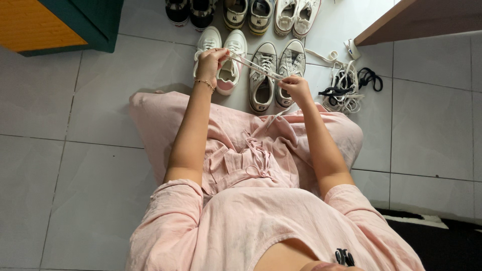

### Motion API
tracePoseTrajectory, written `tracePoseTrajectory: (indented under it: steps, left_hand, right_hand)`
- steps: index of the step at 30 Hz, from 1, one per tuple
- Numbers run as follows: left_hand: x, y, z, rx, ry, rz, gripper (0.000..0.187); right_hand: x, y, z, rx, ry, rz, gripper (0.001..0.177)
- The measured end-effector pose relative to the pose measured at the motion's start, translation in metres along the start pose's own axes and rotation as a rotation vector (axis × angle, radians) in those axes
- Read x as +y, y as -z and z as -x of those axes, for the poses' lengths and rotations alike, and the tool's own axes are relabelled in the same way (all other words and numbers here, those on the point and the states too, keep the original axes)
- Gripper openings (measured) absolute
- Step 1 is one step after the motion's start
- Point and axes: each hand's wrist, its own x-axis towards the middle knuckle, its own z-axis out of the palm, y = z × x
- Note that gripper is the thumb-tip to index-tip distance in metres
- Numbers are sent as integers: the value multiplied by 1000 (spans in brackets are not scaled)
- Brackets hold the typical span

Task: The person sits on the floor and threads a white shoelace through the eyelets of a grey sneaker. They pull the lace through each eyelet in sequence and adjust the tension to align the laces.

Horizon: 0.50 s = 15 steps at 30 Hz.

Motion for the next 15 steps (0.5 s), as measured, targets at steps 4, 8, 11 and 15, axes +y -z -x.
tracePoseTrajectory:
  steps: [4, 8, 11, 15]
  left_hand:
    - [-9, 6, -8, 25, -49, -38, 14]
    - [-12, -10, -17, 308, -194, -761, 24]
    - [-23, -39, -6, 732, -1074, -1084, 47]
    - [-32, -89, -10, -45, -612, -981, 14]
  right_hand:
    - [2, 4, 1, 27, 21, 25, 17]
    - [-23, -2, -1, 81, 221, 205, 14]
    - [-57, -13, -7, 82, 398, 336, 11]
    - [-100, -30, -7, 58, 596, 470, 8]
